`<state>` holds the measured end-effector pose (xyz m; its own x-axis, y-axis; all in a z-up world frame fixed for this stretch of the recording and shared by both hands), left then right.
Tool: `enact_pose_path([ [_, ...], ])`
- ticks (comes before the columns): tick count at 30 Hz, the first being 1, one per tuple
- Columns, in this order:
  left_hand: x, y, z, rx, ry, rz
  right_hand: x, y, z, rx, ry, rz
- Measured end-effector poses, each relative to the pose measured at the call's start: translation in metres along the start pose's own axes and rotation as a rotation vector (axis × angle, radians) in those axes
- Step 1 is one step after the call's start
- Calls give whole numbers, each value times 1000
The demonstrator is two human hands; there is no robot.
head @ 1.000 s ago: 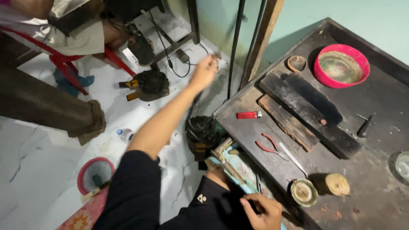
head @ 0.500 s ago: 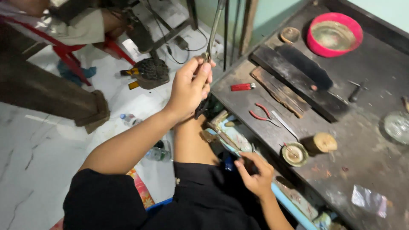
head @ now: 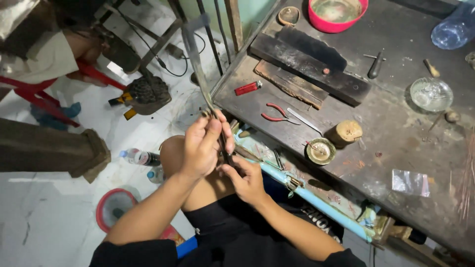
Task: A person is crafting jewelry at a workbench, using pliers to adjust a small filigree bead, applying flux, and using a torch to solder it.
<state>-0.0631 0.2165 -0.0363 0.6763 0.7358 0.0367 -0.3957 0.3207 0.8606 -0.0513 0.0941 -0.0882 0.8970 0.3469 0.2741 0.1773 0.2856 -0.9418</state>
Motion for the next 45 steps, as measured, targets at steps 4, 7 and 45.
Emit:
enact_pose_path([
  [4,-13,-10,6,1,-76,-8,-3,-15,-5,-15,-23,-1],
  [7,-15,-21,-1,-3,-87,-7,-5,-6,-13,10,12,13],
  [45,11,-168,187,142,-190,-949,-13,20,-132,218,194,239],
])
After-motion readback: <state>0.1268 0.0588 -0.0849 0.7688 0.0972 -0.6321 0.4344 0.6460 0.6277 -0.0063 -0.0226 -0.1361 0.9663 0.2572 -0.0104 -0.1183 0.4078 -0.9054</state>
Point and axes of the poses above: each hand's wrist, its own x-axis towards the middle knuckle, its own z-axis out of the palm, y = z × x, the point moved 9 cm from there along x, towards the middle knuckle, and after that the axes turned 15 degrees about y, right-handed, at the moved point
